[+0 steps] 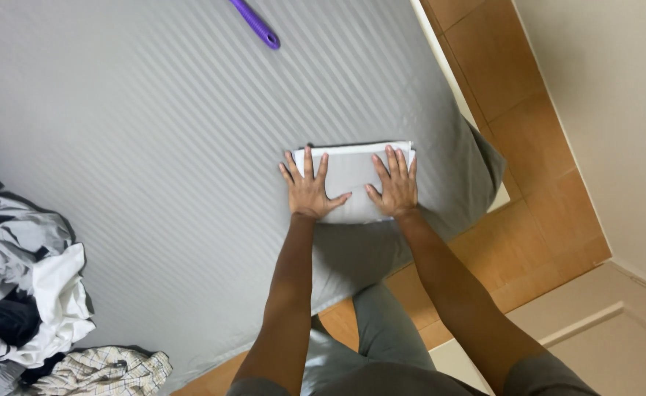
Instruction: The person folds several pieces of laundry on a bed, including a white towel, a gray towel, and a white striped shirt. Each item is smoothed, folded into a compact rectangle, and stacked on the bed.
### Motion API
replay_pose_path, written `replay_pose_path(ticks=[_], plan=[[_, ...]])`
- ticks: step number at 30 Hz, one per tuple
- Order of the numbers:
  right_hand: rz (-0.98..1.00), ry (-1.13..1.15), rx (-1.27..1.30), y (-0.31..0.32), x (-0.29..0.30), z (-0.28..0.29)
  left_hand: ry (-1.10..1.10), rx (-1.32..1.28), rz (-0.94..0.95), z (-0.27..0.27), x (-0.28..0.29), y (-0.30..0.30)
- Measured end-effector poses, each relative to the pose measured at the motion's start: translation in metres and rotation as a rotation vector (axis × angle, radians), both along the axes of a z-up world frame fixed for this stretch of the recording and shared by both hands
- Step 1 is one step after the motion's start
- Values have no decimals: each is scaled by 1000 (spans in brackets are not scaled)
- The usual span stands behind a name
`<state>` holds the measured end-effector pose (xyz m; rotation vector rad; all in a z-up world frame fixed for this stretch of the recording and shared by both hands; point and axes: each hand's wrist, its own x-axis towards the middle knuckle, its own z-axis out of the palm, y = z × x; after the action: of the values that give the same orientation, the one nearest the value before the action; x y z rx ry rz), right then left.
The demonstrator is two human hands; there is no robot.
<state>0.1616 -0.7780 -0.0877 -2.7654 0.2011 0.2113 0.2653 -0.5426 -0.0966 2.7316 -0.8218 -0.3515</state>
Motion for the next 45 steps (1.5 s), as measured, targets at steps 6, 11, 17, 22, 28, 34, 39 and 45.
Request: replay_pose_path(ticks=[6, 11, 17, 22, 28, 34, 39, 45], plan=[[-14, 33, -55, 3, 24, 67, 129, 49, 36, 78, 23, -13], [-187, -72, -174, 17, -24, 102, 184, 42, 145, 128, -28, 59], [-303, -70, -265, 75, -170, 149, 270, 31, 190, 163, -166, 222], [-257, 87, -332, 169, -286, 176, 299, 79, 226, 183, -280, 340], [-228, 184, -205, 252, -308, 191, 273, 64, 371, 215, -318, 406], [-69, 34, -91, 305, -240, 203, 260, 42, 488, 236, -294, 421], [63, 49, -25, 337, -177, 217, 277, 14, 613, 239, -276, 425], [214, 64, -23, 366, -135, 220, 259, -21, 695, 234, -260, 439]])
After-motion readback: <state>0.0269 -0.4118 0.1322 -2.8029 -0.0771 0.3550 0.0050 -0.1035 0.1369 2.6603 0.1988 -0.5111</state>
